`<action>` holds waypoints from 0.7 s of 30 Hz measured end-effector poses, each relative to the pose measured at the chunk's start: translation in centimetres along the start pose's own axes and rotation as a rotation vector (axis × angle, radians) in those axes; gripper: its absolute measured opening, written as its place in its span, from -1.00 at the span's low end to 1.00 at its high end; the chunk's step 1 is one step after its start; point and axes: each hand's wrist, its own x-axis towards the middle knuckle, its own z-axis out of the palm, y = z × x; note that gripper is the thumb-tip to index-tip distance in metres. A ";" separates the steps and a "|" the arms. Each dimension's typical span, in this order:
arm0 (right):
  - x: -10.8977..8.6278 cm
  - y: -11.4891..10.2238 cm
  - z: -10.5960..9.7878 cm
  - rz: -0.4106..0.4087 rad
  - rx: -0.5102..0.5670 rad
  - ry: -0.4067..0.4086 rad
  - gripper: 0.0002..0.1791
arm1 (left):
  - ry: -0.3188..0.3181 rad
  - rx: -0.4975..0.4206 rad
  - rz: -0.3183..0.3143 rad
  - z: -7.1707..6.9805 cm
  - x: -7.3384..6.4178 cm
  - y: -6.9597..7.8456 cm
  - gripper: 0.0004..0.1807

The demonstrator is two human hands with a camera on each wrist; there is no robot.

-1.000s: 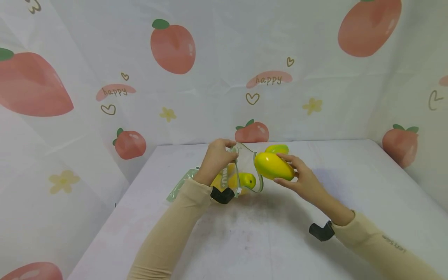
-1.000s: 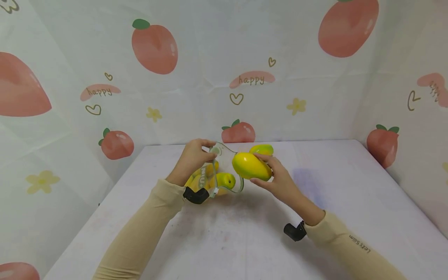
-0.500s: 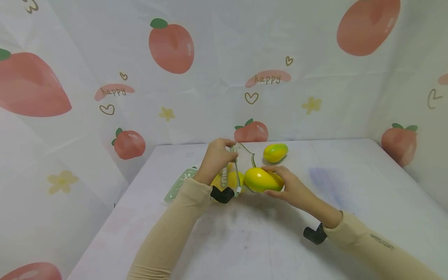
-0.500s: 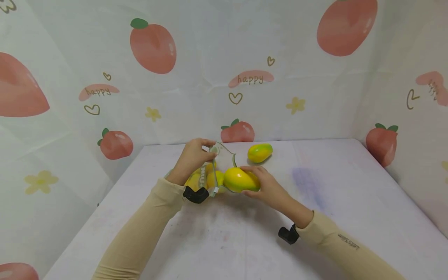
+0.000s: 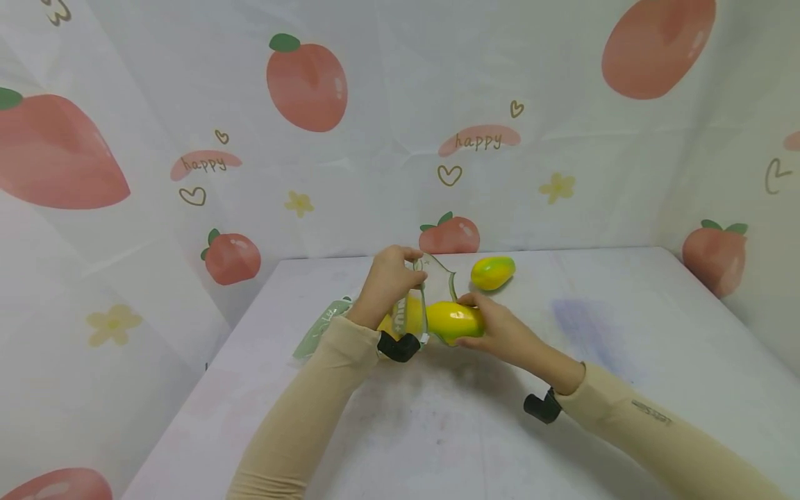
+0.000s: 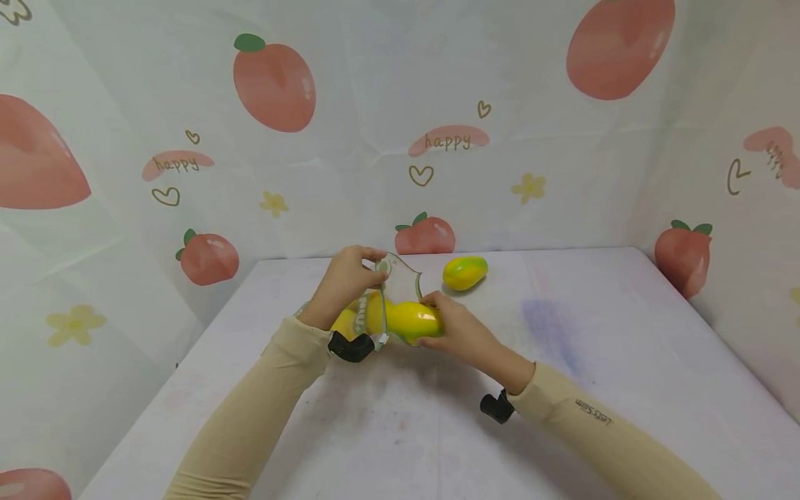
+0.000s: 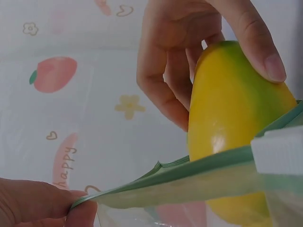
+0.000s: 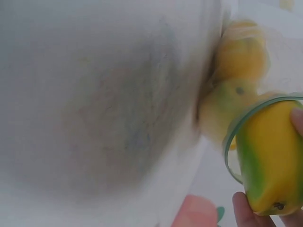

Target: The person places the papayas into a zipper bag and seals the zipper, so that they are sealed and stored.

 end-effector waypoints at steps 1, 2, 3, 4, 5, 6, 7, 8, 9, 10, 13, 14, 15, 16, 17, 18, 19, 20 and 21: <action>0.1 -0.1 0.0 0.003 0.006 -0.005 -0.31 | -0.002 -0.005 -0.002 0.0 0.0 0.0 -0.51; 0.2 -0.2 0.0 -0.003 0.008 -0.011 -0.32 | -0.004 -0.012 -0.005 0.0 0.0 0.0 -0.51; 0.3 -0.3 0.0 -0.011 0.014 -0.017 -0.32 | -0.005 -0.013 -0.009 0.0 0.0 0.0 -0.51; 0.3 -0.3 0.0 -0.016 0.020 -0.024 -0.32 | -0.007 -0.015 -0.013 0.0 0.0 0.0 -0.51; 0.3 -0.4 0.0 -0.020 0.033 -0.034 -0.33 | -0.008 -0.016 -0.017 0.0 0.0 0.0 -0.51; 0.4 -0.4 0.0 -0.023 0.048 -0.046 -0.33 | -0.009 -0.016 -0.021 0.0 0.0 0.1 -0.51; 0.4 -0.4 0.0 -0.029 0.065 -0.059 -0.34 | -0.010 -0.017 -0.026 0.0 0.0 0.1 -0.51; 0.4 -0.3 -0.1 -0.038 0.082 -0.071 -0.34 | -0.011 -0.016 -0.029 0.0 0.0 0.1 -0.51; 0.4 -0.3 -0.1 -0.038 0.102 -0.083 -0.35 | -0.010 -0.012 -0.030 0.0 0.0 0.1 -0.51; 0.4 -0.3 -0.2 -0.037 0.118 -0.092 -0.35 | -0.009 -0.010 -0.029 -0.1 0.0 0.1 -0.51; 0.5 -0.1 -0.2 -0.043 0.163 -0.095 -0.36 | -0.005 -0.005 -0.028 -0.1 0.0 0.1 -0.52; 0.5 -0.1 -0.2 -0.036 0.169 -0.089 -0.36 | -0.004 -0.004 -0.026 -0.1 0.0 0.1 -0.52; 0.6 -0.1 -0.1 -0.022 0.173 -0.083 -0.37 | -0.004 -0.003 -0.025 -0.1 0.0 0.1 -0.52; 0.6 -0.1 -0.1 -0.006 0.176 -0.074 -0.37 | -0.003 -0.005 -0.026 -0.1 0.0 0.2 -0.52; 0.7 -0.1 0.0 0.008 0.179 -0.068 -0.38 | -0.004 -0.007 -0.026 -0.2 0.0 0.2 -0.52; 0.7 -0.1 0.1 0.025 0.182 -0.063 -0.39 | -0.004 -0.008 -0.025 -0.2 0.0 0.2 -0.52; 0.7 -0.1 0.2 0.038 0.182 -0.060 -0.39 | -0.004 -0.009 -0.024 -0.2 0.0 0.2 -0.52; 0.7 -0.1 0.2 0.047 0.185 -0.059 -0.40 | -0.003 -0.011 -0.023 -0.2 0.0 0.2 -0.52; 0.8 -0.2 0.2 0.051 0.193 -0.059 -0.41 | -0.002 -0.013 -0.023 -0.2 0.0 0.2 -0.52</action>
